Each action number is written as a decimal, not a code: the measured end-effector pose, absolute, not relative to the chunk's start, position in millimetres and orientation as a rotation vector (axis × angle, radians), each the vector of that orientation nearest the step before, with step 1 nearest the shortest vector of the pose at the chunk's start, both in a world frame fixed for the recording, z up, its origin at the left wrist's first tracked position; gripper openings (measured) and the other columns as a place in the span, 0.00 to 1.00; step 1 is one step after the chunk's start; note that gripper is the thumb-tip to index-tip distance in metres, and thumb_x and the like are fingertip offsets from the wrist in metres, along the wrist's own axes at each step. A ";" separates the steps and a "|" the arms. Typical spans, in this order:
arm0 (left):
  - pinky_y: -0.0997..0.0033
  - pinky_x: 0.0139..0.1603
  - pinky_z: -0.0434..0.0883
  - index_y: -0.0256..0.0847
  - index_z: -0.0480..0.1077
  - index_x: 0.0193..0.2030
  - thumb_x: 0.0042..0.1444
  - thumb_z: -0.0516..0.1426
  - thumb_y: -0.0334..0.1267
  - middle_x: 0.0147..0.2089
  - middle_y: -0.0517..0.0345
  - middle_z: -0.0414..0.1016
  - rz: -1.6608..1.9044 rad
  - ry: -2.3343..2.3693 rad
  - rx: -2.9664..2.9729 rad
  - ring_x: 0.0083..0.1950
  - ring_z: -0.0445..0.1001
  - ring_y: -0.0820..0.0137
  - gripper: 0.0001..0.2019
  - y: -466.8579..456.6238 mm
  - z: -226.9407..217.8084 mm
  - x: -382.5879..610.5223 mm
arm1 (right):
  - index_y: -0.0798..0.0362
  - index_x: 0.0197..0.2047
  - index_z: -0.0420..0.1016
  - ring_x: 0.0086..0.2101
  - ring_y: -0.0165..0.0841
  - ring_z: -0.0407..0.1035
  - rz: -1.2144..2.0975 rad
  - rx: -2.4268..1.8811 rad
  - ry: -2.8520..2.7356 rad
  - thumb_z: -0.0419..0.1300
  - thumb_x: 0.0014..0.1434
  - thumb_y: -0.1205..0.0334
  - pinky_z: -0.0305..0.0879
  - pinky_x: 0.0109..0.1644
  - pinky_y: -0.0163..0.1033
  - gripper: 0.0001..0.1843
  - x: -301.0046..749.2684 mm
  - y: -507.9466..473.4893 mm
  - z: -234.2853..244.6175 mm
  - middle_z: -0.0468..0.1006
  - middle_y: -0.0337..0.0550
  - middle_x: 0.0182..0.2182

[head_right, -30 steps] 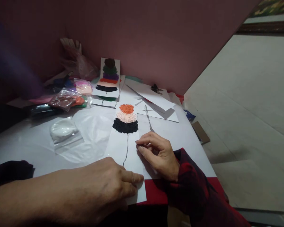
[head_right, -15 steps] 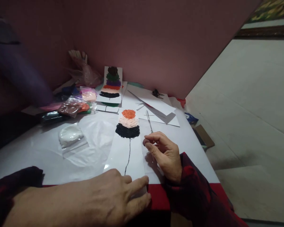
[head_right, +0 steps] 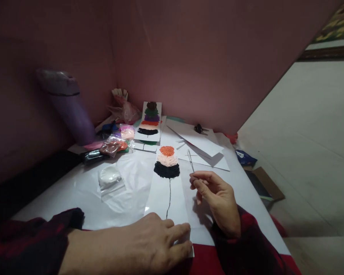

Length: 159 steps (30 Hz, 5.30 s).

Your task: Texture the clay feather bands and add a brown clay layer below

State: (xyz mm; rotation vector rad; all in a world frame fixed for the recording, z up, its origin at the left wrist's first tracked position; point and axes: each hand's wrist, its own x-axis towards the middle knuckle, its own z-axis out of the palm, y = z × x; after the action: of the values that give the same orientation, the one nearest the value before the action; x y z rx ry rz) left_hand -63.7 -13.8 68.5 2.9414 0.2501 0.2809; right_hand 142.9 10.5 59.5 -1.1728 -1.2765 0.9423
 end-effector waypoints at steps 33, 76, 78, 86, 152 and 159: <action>0.69 0.31 0.64 0.35 0.71 0.34 0.55 0.53 0.19 0.38 0.47 0.74 -0.220 1.660 2.778 0.41 0.69 0.59 0.10 17.4 93.5 -144.8 | 0.51 0.38 0.76 0.30 0.34 0.71 0.424 -0.858 -1.800 0.59 0.62 0.67 0.66 0.25 0.38 0.04 118.7 36.3 39.7 0.78 0.45 0.33; 0.72 0.27 0.67 0.35 0.73 0.29 0.55 0.57 0.51 0.25 0.54 0.73 0.760 0.819 1.377 0.27 0.70 0.70 0.18 68.5 77.9 -24.4 | 0.50 0.39 0.70 0.22 0.28 0.65 0.304 -1.005 -1.654 0.61 0.60 0.64 0.64 0.23 0.33 0.04 122.0 39.0 32.0 0.75 0.37 0.31; 0.72 0.27 0.66 0.34 0.72 0.30 0.44 0.65 0.52 0.25 0.57 0.72 0.782 0.771 1.310 0.25 0.69 0.72 0.19 75.0 67.6 -25.9 | 0.51 0.38 0.70 0.21 0.27 0.62 0.315 -1.058 -1.672 0.61 0.60 0.63 0.63 0.22 0.33 0.03 122.6 40.8 32.9 0.73 0.36 0.29; 0.72 0.25 0.66 0.37 0.64 0.38 0.42 0.64 0.60 0.26 0.61 0.70 0.892 0.715 1.209 0.22 0.67 0.75 0.28 78.9 41.7 -31.4 | 0.51 0.39 0.72 0.29 0.31 0.68 0.337 -0.983 -1.792 0.57 0.60 0.68 0.63 0.22 0.32 0.05 120.6 48.3 34.0 0.72 0.43 0.34; 0.75 0.29 0.58 0.36 0.67 0.31 0.59 0.57 0.52 0.26 0.63 0.61 0.960 0.762 1.077 0.27 0.59 0.76 0.18 15.5 52.1 -29.4 | 0.52 0.45 0.70 0.36 0.36 0.74 -0.022 -0.661 -1.964 0.62 0.62 0.52 0.76 0.33 0.42 0.14 134.6 30.7 50.1 0.77 0.50 0.40; 0.74 0.28 0.56 0.37 0.65 0.31 0.60 0.55 0.54 0.24 0.64 0.59 0.924 0.751 1.076 0.26 0.57 0.76 0.20 15.9 49.9 -28.9 | 0.52 0.42 0.71 0.34 0.36 0.74 -0.017 -0.661 -1.969 0.60 0.63 0.55 0.75 0.31 0.41 0.09 134.0 32.2 53.2 0.77 0.49 0.39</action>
State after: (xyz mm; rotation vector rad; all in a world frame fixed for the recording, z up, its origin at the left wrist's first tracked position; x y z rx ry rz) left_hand -28.9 15.9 49.9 1.0756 0.7508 0.9245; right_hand 134.0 32.2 53.2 -0.6615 -1.9688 -0.0173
